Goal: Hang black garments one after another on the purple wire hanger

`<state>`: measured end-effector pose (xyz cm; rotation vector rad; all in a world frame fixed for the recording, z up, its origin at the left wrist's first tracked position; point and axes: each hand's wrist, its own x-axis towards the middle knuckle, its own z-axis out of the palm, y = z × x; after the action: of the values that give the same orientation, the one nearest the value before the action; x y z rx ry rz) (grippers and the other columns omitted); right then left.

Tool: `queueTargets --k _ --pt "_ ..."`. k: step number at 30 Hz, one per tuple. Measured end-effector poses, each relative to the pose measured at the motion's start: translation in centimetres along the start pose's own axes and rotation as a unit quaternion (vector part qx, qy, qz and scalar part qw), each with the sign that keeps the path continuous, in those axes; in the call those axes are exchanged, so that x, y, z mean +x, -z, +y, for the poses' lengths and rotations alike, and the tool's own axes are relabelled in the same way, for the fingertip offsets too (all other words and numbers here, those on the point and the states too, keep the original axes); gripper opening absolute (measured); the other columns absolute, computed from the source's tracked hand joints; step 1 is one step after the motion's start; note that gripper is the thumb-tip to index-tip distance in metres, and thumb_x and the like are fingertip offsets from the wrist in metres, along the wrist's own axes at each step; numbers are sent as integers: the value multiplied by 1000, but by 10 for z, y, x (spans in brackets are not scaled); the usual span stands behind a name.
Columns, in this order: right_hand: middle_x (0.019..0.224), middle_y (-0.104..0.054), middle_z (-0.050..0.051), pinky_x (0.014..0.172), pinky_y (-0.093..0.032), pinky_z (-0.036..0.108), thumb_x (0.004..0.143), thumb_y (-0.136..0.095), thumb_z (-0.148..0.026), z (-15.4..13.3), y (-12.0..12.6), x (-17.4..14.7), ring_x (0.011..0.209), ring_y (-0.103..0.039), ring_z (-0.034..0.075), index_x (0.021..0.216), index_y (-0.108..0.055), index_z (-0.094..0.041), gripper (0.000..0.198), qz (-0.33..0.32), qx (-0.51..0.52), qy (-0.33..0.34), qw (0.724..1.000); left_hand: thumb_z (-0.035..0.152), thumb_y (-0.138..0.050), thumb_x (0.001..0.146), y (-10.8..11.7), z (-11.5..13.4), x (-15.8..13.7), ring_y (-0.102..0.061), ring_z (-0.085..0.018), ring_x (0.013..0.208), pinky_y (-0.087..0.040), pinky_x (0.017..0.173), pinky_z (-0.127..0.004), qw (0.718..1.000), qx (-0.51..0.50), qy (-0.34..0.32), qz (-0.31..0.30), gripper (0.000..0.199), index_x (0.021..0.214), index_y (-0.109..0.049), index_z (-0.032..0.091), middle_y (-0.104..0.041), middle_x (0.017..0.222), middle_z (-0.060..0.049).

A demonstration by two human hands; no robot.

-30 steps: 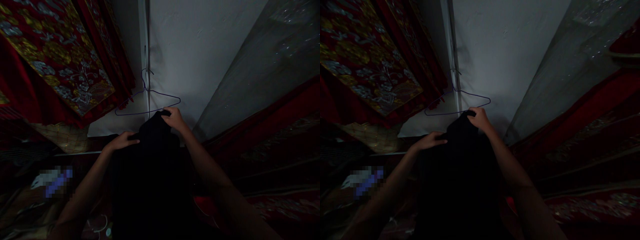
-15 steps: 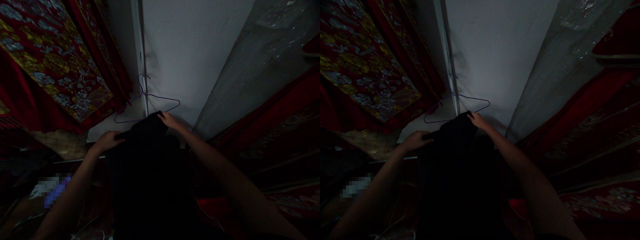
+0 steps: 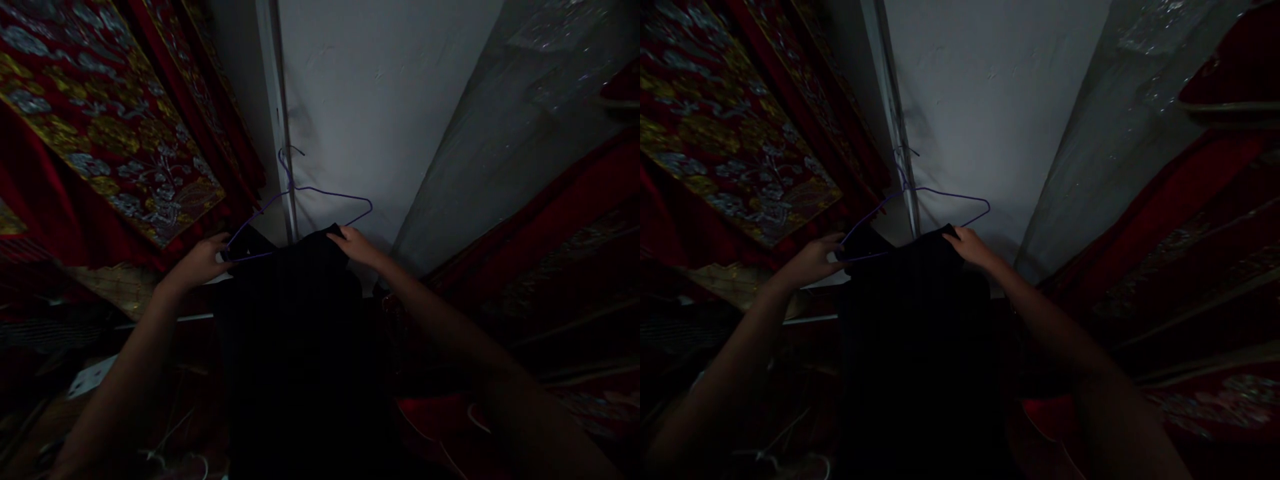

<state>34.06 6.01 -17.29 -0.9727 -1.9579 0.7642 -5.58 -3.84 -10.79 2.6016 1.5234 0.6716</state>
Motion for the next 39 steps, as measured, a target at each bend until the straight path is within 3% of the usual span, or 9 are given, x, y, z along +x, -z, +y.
queueTargets --k 6,12,17,20,22,25,29,36,39 --pt "75 -68 6 73 -46 34 87 -58 -45 5 -5 8 75 -61 22 72 -60 -20 29 41 -39 11 998 51 -63 82 -7 10 -23 -67 -33 114 -51 104 -48 997 50 57 -12 33 86 -79 23 -72 125 -10" --pt "72 -65 4 64 -45 31 85 -53 -60 5 -1 5 67 -57 19 75 -61 -18 44 26 2 -10 1000 52 -72 74 2 15 -9 -57 -39 131 -31 120 -59 993 76 11 87 31 76 -76 21 -67 134 -15" --pt "68 -60 1 61 -44 28 82 -58 -66 -8 -5 -8 65 -55 16 77 -63 -16 51 -42 87 -32 995 45 -69 79 -5 37 31 -65 -32 120 -50 106 -44 977 -73 29 197 26 81 -69 20 -71 127 -12" --pt "75 -65 3 67 -48 31 84 -58 -63 -15 -7 -11 72 -60 19 82 -67 -16 48 -44 85 -16 995 38 -70 80 -15 50 52 -71 -25 102 -54 96 -38 957 -103 49 267 31 104 -68 19 -75 108 -7" --pt "83 -69 5 78 -51 36 86 -57 -59 -15 -2 -10 82 -64 23 86 -68 -17 43 -10 74 14 997 34 -68 83 -18 53 57 -72 -23 98 -54 94 -35 952 -102 41 286 37 117 -66 20 -76 104 -5" --pt "96 -73 8 95 -50 42 88 -55 -51 -11 13 -8 99 -66 26 94 -69 -19 36 106 71 42 991 35 -62 89 -16 50 56 -73 -22 95 -53 92 -32 953 -76 33 291 25 107 -73 20 -78 101 -4" --pt "102 -72 9 86 -54 40 85 -56 -49 0 29 -8 95 -66 24 105 -68 -19 38 240 114 -1 964 37 -64 90 -6 44 56 -73 -21 86 -54 84 -30 950 -24 32 309 22 92 -77 20 -79 91 -3" --pt "90 -69 7 67 -50 31 79 -60 -62 14 30 12 78 -64 21 128 -54 -20 65 302 142 -77 939 41 -63 90 1 49 60 -68 -22 85 -52 84 -34 950 -5 27 313 25 83 -73 20 -73 86 -5" --pt "84 -68 6 67 -48 32 76 -62 -67 19 33 24 77 -63 23 115 -61 -20 62 277 98 -71 953 42 -63 89 -1 47 57 -66 -22 85 -52 85 -37 949 -7 39 314 25 81 -72 20 -69 84 -4"
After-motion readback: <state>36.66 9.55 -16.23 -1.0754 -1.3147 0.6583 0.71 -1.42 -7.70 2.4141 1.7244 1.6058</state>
